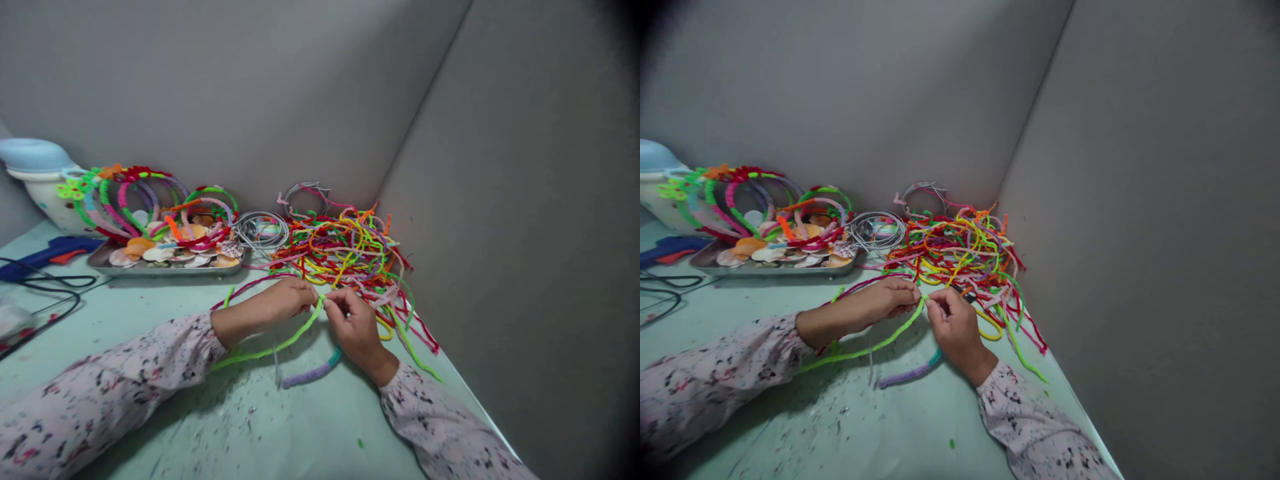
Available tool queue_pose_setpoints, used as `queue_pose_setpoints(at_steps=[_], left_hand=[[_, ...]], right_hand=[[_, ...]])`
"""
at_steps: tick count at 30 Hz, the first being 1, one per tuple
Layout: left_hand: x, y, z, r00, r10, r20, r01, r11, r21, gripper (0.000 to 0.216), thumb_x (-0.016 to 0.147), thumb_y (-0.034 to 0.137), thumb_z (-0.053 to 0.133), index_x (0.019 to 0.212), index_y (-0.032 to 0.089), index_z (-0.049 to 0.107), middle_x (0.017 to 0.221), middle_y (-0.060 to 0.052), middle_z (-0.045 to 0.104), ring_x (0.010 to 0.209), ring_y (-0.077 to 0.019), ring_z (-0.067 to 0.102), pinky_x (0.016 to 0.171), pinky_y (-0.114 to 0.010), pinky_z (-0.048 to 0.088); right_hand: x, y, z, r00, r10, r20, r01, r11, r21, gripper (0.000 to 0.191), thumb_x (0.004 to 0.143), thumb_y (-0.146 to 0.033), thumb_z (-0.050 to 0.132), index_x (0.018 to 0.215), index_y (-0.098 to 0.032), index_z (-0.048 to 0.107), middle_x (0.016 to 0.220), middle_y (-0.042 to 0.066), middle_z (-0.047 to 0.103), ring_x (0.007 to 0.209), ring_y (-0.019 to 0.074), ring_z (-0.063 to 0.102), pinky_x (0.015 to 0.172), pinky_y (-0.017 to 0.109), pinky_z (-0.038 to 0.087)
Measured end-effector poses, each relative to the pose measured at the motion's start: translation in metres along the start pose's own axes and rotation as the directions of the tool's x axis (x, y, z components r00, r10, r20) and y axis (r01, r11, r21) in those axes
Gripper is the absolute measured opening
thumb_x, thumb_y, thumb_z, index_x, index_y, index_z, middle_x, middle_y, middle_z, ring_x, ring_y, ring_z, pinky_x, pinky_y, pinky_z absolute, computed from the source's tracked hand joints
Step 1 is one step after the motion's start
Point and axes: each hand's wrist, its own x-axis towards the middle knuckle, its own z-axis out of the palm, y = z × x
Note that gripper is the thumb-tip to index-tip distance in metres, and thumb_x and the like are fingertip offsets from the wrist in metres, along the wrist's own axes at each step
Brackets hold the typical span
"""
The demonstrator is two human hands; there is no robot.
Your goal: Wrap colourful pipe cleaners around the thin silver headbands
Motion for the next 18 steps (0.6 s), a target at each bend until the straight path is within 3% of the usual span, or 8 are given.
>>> queue_pose_setpoints(at_steps=[6,9,12,16,18], left_hand=[[-0.002,-0.001,-0.002,0.998,0.006,0.057,0.003,0.988,-0.155,0.014,0.073,0.025,0.046,0.061,0.018,0.045,0.056,0.004,0.040,0.050,-0.0100,0.032,0.046,-0.025,0.023],[-0.001,-0.005,-0.007,0.993,0.072,0.096,-0.053,0.980,-0.191,0.008,0.072,0.022,0.049,0.068,0.016,0.052,0.061,0.003,0.045,0.054,-0.0104,0.038,0.049,-0.024,0.029],[0.002,-0.010,-0.011,0.988,0.107,0.112,-0.082,0.974,-0.212,0.018,0.078,0.026,0.046,0.077,0.014,0.060,0.067,0.000,0.053,0.059,-0.0121,0.045,0.055,-0.025,0.035],[0.008,-0.017,-0.013,0.989,0.136,-0.059,-0.143,0.981,-0.133,0.024,0.083,0.031,0.046,0.085,0.014,0.064,0.068,0.000,0.056,0.060,-0.0122,0.048,0.056,-0.025,0.038],[0.011,-0.020,-0.014,0.963,0.207,-0.173,-0.213,0.977,-0.016,0.018,0.081,0.028,0.053,0.088,0.015,0.064,0.074,0.000,0.060,0.065,-0.0120,0.051,0.059,-0.024,0.040]], right_hand=[[-0.001,0.002,0.000,0.998,0.064,0.005,-0.064,0.997,0.052,0.008,0.086,-0.025,0.056,0.086,-0.019,0.059,0.073,0.000,0.062,0.063,0.0131,0.056,0.060,0.025,0.044],[-0.001,0.003,0.001,0.990,0.140,0.018,-0.141,0.984,0.106,0.010,0.086,-0.029,0.056,0.086,-0.019,0.058,0.073,0.000,0.062,0.062,0.0131,0.055,0.058,0.024,0.043],[0.000,0.003,0.001,0.976,0.217,0.029,-0.219,0.961,0.169,0.012,0.085,-0.032,0.056,0.085,-0.019,0.058,0.071,0.000,0.060,0.060,0.0129,0.054,0.055,0.024,0.042],[0.002,0.002,0.001,0.958,0.282,0.049,-0.285,0.926,0.249,0.013,0.084,-0.032,0.057,0.082,-0.019,0.057,0.065,-0.003,0.056,0.054,0.0115,0.049,0.050,0.023,0.039],[0.003,0.001,0.001,0.950,0.303,0.075,-0.311,0.908,0.279,0.012,0.083,-0.031,0.058,0.081,-0.019,0.057,0.063,-0.003,0.054,0.051,0.0109,0.048,0.048,0.022,0.038]])
